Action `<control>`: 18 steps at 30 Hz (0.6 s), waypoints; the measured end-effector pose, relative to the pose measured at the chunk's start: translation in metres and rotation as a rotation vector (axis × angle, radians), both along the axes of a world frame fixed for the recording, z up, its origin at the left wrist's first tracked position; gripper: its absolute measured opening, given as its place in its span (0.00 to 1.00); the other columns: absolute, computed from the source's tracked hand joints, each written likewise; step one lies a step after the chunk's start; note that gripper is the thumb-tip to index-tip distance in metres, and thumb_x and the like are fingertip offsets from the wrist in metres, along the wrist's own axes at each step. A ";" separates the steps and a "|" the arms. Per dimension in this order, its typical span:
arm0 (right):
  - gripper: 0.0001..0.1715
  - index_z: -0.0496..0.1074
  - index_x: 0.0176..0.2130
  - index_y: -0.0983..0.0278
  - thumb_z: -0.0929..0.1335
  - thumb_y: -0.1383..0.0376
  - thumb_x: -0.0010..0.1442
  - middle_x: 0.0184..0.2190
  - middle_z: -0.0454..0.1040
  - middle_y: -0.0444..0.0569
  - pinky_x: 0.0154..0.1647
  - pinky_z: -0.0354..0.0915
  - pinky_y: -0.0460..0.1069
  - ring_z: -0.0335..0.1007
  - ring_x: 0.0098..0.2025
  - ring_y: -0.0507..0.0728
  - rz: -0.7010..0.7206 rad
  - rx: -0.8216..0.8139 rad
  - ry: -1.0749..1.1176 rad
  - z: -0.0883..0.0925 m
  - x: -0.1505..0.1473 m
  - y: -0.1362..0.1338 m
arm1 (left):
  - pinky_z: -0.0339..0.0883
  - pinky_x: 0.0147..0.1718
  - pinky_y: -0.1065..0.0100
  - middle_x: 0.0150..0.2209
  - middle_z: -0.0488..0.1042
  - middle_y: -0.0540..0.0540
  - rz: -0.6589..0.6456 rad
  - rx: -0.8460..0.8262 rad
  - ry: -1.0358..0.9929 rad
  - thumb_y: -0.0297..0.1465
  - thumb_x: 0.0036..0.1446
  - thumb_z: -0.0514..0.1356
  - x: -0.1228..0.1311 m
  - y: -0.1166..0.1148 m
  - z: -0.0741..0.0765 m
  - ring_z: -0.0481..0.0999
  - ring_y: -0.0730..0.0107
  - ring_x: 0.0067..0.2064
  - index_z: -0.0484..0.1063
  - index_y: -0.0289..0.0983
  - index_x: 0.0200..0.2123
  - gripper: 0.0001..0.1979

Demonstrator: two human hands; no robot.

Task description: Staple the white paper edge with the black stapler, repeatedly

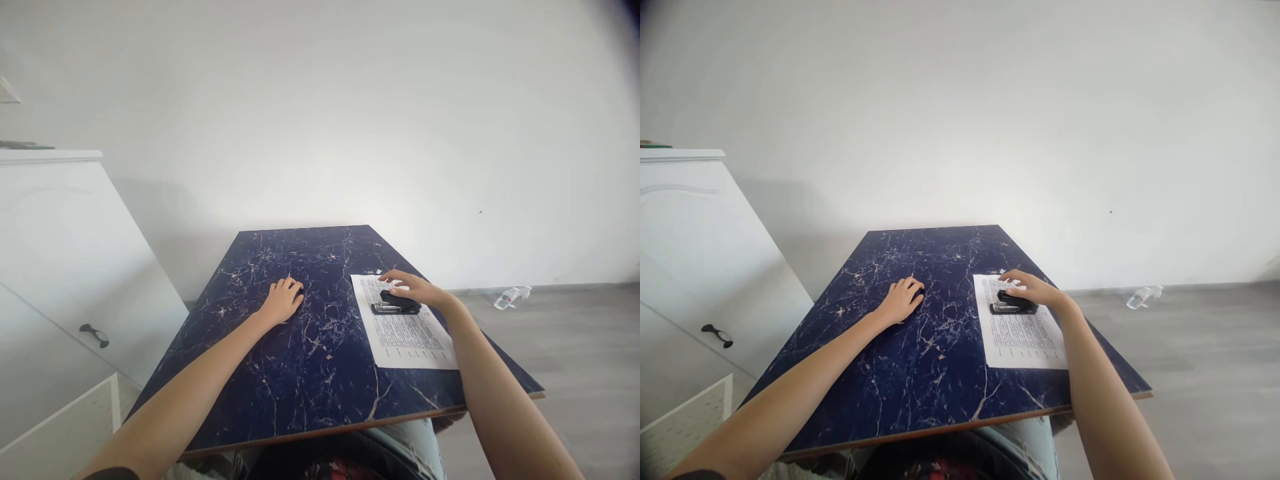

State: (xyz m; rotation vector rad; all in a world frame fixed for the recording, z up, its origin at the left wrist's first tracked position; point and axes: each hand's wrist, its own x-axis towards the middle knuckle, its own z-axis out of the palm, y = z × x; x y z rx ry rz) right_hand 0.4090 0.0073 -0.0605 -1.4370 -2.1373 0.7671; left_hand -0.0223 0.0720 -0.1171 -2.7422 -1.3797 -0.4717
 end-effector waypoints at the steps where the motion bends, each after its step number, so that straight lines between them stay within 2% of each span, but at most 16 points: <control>1: 0.34 0.73 0.60 0.54 0.67 0.40 0.63 0.64 0.70 0.53 0.67 0.60 0.61 0.65 0.64 0.67 0.031 -0.035 0.005 0.001 -0.001 -0.002 | 0.62 0.56 0.48 0.57 0.69 0.39 -0.002 -0.001 -0.003 0.38 0.72 0.49 0.000 0.000 0.000 0.68 0.50 0.58 0.70 0.41 0.56 0.17; 5: 0.37 0.73 0.61 0.56 0.68 0.39 0.62 0.66 0.67 0.54 0.71 0.55 0.61 0.60 0.68 0.67 0.091 -0.113 0.030 0.004 -0.001 -0.005 | 0.62 0.55 0.48 0.57 0.69 0.39 -0.004 -0.005 -0.014 0.38 0.72 0.49 0.001 -0.001 0.000 0.68 0.49 0.57 0.70 0.41 0.57 0.17; 8: 0.40 0.72 0.62 0.57 0.72 0.41 0.58 0.67 0.65 0.56 0.67 0.60 0.61 0.62 0.67 0.68 0.122 -0.186 -0.008 0.004 0.000 -0.004 | 0.61 0.56 0.48 0.57 0.69 0.39 -0.001 -0.029 -0.022 0.37 0.72 0.49 0.001 -0.002 -0.001 0.68 0.49 0.58 0.70 0.41 0.56 0.17; 10: 0.38 0.72 0.62 0.56 0.73 0.45 0.57 0.66 0.67 0.55 0.65 0.63 0.60 0.65 0.64 0.68 0.147 -0.204 -0.068 0.004 -0.002 -0.004 | 0.61 0.56 0.48 0.57 0.69 0.39 0.001 -0.042 -0.024 0.37 0.71 0.50 -0.001 0.000 0.000 0.68 0.49 0.58 0.70 0.42 0.56 0.16; 13: 0.34 0.75 0.60 0.55 0.74 0.49 0.56 0.62 0.71 0.54 0.62 0.64 0.58 0.68 0.61 0.67 0.157 -0.178 -0.106 0.005 -0.008 -0.005 | 0.62 0.56 0.49 0.55 0.71 0.39 0.001 -0.037 -0.054 0.37 0.72 0.49 0.001 -0.001 0.010 0.69 0.51 0.56 0.72 0.40 0.53 0.16; 16: 0.33 0.75 0.60 0.55 0.74 0.50 0.57 0.61 0.72 0.53 0.59 0.66 0.57 0.70 0.59 0.65 0.174 -0.160 -0.100 0.005 -0.016 -0.003 | 0.64 0.54 0.54 0.50 0.74 0.39 -0.079 0.054 -0.241 0.35 0.74 0.43 0.015 -0.025 0.027 0.72 0.57 0.53 0.73 0.38 0.48 0.19; 18: 0.32 0.74 0.60 0.56 0.73 0.50 0.59 0.62 0.72 0.53 0.60 0.65 0.57 0.69 0.59 0.64 0.217 -0.130 -0.107 0.003 -0.025 0.000 | 0.66 0.51 0.56 0.47 0.76 0.39 -0.166 0.164 -0.406 0.34 0.74 0.41 0.035 -0.062 0.032 0.74 0.60 0.49 0.73 0.37 0.47 0.20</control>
